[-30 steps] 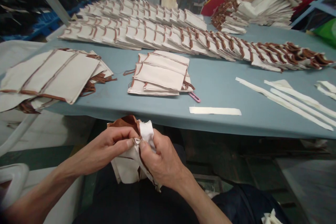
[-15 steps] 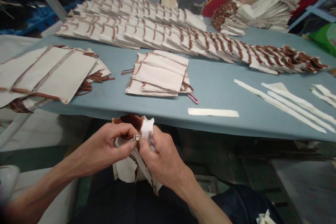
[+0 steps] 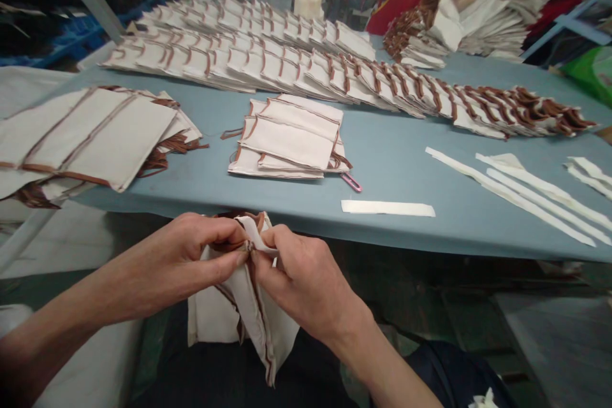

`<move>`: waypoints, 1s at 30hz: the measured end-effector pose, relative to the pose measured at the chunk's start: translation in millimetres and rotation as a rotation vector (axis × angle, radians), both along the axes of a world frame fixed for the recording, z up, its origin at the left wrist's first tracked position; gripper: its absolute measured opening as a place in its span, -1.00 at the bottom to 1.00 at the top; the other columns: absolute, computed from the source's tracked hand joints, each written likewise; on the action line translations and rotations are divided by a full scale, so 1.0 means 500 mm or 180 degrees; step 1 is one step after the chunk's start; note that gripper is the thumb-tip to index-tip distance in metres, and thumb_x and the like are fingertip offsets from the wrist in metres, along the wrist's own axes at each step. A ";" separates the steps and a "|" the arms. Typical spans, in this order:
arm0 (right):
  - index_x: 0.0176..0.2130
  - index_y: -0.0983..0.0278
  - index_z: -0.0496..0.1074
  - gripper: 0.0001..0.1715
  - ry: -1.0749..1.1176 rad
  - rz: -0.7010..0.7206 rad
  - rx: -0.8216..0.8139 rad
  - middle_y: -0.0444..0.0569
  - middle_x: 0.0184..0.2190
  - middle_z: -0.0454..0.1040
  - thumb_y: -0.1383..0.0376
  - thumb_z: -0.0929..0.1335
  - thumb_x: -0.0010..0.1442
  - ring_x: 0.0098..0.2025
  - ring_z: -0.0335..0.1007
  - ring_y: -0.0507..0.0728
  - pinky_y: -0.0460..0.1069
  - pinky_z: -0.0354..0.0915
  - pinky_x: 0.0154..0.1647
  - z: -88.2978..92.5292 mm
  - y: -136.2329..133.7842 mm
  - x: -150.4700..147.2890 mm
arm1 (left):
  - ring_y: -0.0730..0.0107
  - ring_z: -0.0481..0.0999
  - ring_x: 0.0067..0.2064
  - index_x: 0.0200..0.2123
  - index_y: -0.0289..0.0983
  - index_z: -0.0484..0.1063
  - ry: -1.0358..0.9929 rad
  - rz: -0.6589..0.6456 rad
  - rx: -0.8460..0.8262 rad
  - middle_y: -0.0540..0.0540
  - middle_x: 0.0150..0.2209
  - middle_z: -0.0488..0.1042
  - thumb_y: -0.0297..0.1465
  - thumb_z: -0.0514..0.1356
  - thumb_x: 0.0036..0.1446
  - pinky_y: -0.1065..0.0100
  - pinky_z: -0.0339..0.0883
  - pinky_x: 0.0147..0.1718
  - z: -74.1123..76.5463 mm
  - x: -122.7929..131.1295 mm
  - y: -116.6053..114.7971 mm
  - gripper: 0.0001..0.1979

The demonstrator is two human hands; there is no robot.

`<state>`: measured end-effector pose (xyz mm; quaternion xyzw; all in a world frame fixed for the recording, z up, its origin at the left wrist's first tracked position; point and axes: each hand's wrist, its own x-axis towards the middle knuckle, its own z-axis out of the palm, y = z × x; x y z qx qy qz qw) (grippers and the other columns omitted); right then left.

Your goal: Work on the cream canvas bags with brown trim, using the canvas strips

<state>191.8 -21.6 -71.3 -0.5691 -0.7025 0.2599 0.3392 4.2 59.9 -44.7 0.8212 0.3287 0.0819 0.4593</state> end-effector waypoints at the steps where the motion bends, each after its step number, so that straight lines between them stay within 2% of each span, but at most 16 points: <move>1: -0.34 0.22 0.36 -0.87 0.0030 -0.0009 -0.0008 -0.11 -0.49 0.53 0.34 0.28 0.28 -0.54 0.37 0.04 -0.09 0.17 -0.48 -0.004 0.002 0.000 | 0.55 0.16 -0.49 -0.55 -0.26 0.24 -0.0007 -0.0033 -0.0005 0.15 -0.56 0.20 -0.49 0.11 0.17 0.43 0.00 -0.51 -0.002 0.001 0.001 -0.77; 4: -0.40 0.19 0.26 -0.87 -0.0001 -0.0151 0.0037 -0.17 -0.58 0.39 0.31 0.28 0.23 -0.59 0.21 0.02 -0.08 0.06 -0.54 -0.021 0.007 -0.003 | 0.52 0.20 -0.49 -0.55 -0.25 0.25 -0.0016 -0.0067 0.0132 0.14 -0.56 0.24 -0.50 0.11 0.13 0.42 0.04 -0.49 -0.009 0.003 0.003 -0.79; 6: -0.40 0.20 0.25 -0.88 -0.0034 -0.0275 0.0068 -0.17 -0.58 0.37 0.29 0.27 0.21 -0.58 0.20 0.03 -0.07 0.06 -0.52 -0.029 0.010 -0.004 | 0.48 0.31 -0.43 -0.48 -0.24 0.33 -0.0103 0.0055 0.0380 0.12 -0.50 0.37 -0.50 0.14 0.12 0.42 0.13 -0.42 -0.015 0.004 0.002 -0.86; 8: -0.38 0.20 0.27 -0.89 -0.0056 -0.0371 0.0062 -0.15 -0.57 0.37 0.29 0.26 0.21 -0.56 0.21 0.04 -0.06 0.07 -0.50 -0.033 0.011 -0.005 | 0.41 0.43 -0.32 -0.33 -0.23 0.41 -0.0207 0.0280 0.0659 0.08 -0.37 0.50 -0.48 0.18 0.14 0.40 0.24 -0.30 -0.024 0.003 -0.005 -0.96; 10: -0.36 0.21 0.30 -0.90 -0.0022 -0.0430 -0.0001 -0.13 -0.55 0.40 0.29 0.26 0.22 -0.54 0.26 0.06 -0.05 0.09 -0.48 -0.033 0.010 -0.005 | 0.34 0.50 -0.23 -0.21 -0.23 0.41 -0.0348 0.0473 0.0975 0.02 -0.26 0.55 -0.46 0.20 0.17 0.35 0.30 -0.18 -0.039 0.000 -0.016 -0.90; 13: -0.34 0.21 0.34 -0.91 0.0097 -0.0504 -0.0154 -0.12 -0.52 0.43 0.29 0.27 0.23 -0.52 0.29 0.07 -0.05 0.12 -0.46 -0.031 0.007 -0.004 | 0.24 0.55 -0.03 -0.21 -0.22 0.38 -0.0600 0.0480 0.1495 -0.08 -0.09 0.59 -0.49 0.21 0.20 0.24 0.30 0.01 -0.066 -0.001 -0.037 -0.90; 15: -0.34 0.21 0.34 -0.90 0.0190 -0.0567 -0.0269 -0.13 -0.53 0.42 0.29 0.27 0.24 -0.54 0.27 0.06 -0.05 0.12 -0.48 -0.030 0.003 -0.004 | 0.18 0.51 0.11 -0.19 -0.22 0.39 -0.0690 0.0487 0.1664 -0.13 0.03 0.58 -0.51 0.21 0.22 0.17 0.24 0.12 -0.079 0.003 -0.053 -0.89; 17: -0.35 0.21 0.32 -0.89 0.0226 -0.0606 -0.0310 -0.14 -0.54 0.41 0.28 0.27 0.24 -0.55 0.25 0.05 -0.06 0.10 -0.50 -0.030 0.000 -0.004 | 0.16 0.51 0.07 -0.20 -0.23 0.42 -0.0701 0.0644 0.1747 -0.16 0.00 0.57 -0.51 0.21 0.24 0.16 0.27 0.08 -0.084 0.011 -0.067 -0.91; 20: -0.37 0.21 0.28 -0.88 0.0128 -0.0581 -0.0227 -0.17 -0.57 0.38 0.28 0.27 0.24 -0.57 0.21 0.03 -0.07 0.06 -0.52 -0.030 -0.004 -0.003 | 0.13 0.47 -0.12 -0.25 -0.26 0.50 -0.0525 0.0994 0.2023 -0.17 -0.18 0.54 -0.47 0.20 0.22 0.15 0.31 -0.11 -0.077 0.022 -0.082 -0.93; 22: -0.39 0.20 0.25 -0.85 0.0056 -0.0518 -0.0179 -0.18 -0.58 0.36 0.28 0.27 0.24 -0.57 0.20 0.02 -0.07 0.04 -0.51 -0.031 -0.006 -0.002 | 0.15 0.45 -0.21 -0.28 -0.26 0.52 -0.0349 0.1016 0.2022 -0.15 -0.27 0.53 -0.44 0.19 0.22 0.15 0.30 -0.16 -0.071 0.025 -0.086 -0.90; 25: -0.39 0.21 0.24 -0.83 0.0044 -0.0385 -0.0253 -0.17 -0.56 0.37 0.27 0.27 0.27 -0.55 0.22 0.03 -0.07 0.05 -0.50 -0.032 -0.011 0.003 | 0.23 0.49 -0.27 -0.33 -0.26 0.50 -0.0274 0.0834 0.1486 -0.09 -0.34 0.55 -0.44 0.16 0.26 0.21 0.30 -0.20 -0.068 0.021 -0.085 -0.86; 27: -0.37 0.22 0.26 -0.83 0.0072 -0.0286 -0.0394 -0.15 -0.54 0.39 0.27 0.27 0.29 -0.53 0.24 0.04 -0.06 0.08 -0.48 -0.033 -0.015 0.007 | 0.27 0.53 -0.26 -0.33 -0.26 0.50 -0.0275 0.0715 0.1146 -0.07 -0.32 0.59 -0.45 0.16 0.28 0.28 0.30 -0.23 -0.071 0.018 -0.084 -0.86; 30: -0.36 0.21 0.24 -0.82 0.0072 -0.0205 -0.0590 -0.14 -0.52 0.41 0.25 0.26 0.31 -0.52 0.25 0.05 -0.06 0.09 -0.47 -0.035 -0.023 0.012 | 0.34 0.52 -0.34 -0.34 -0.26 0.52 -0.0237 0.0562 0.0944 -0.04 -0.37 0.60 -0.46 0.15 0.28 0.35 0.25 -0.32 -0.074 0.019 -0.084 -0.83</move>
